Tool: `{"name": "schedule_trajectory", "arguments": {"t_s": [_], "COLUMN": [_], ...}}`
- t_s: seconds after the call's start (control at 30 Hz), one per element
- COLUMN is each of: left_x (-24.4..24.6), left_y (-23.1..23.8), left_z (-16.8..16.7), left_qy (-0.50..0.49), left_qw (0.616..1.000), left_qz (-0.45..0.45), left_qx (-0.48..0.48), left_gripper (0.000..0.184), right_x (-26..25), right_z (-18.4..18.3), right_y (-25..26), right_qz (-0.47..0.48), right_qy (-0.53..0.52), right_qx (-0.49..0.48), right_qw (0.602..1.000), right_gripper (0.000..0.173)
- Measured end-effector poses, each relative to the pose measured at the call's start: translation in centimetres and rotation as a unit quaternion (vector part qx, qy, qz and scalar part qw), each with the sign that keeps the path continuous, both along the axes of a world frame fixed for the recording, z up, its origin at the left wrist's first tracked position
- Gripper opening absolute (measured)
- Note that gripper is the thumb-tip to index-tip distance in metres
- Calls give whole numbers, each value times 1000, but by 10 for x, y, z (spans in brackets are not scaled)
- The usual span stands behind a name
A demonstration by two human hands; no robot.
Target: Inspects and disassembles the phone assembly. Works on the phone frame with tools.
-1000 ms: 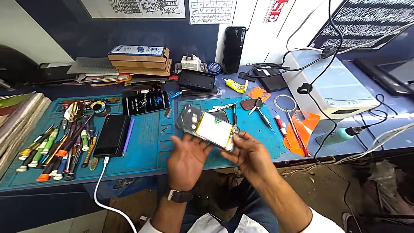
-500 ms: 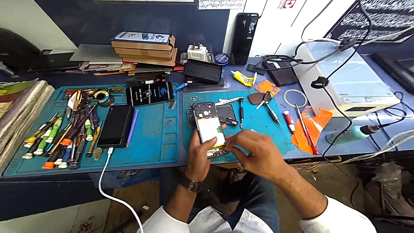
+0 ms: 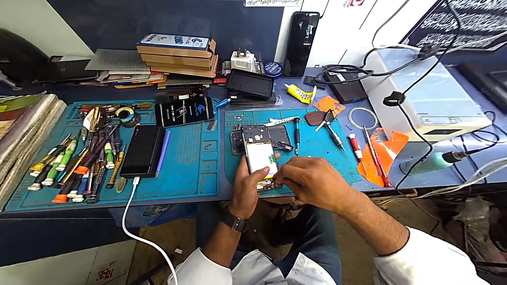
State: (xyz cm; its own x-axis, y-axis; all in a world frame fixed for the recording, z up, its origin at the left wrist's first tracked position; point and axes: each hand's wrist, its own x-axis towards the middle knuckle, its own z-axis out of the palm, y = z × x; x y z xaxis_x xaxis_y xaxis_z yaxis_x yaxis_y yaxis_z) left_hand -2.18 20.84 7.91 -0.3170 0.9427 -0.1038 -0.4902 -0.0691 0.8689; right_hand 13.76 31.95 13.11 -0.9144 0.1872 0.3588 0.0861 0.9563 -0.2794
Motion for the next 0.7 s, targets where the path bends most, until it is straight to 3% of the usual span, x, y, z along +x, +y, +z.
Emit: {"name": "schedule_trajectory", "arguments": {"t_s": [0.37,0.6,0.7], "left_x": [5,5,3], "left_y": [1,2,1], "left_z": [-3,0,-1], "left_qy": [92,47,49], "left_qw": [996,998,998], "left_qz": [5,10,1], "left_qx": [-13,-33,-28], "left_gripper": [60,56,56], "right_x": [-4,4,6], "right_z": [3,-20,-25], "right_y": [-3,-21,-19], "right_qz": [4,-10,-52], "right_qy": [-78,32,80], "right_qx": [56,87,4], "right_qw": [995,996,995], "right_gripper": [6,5,8]}}
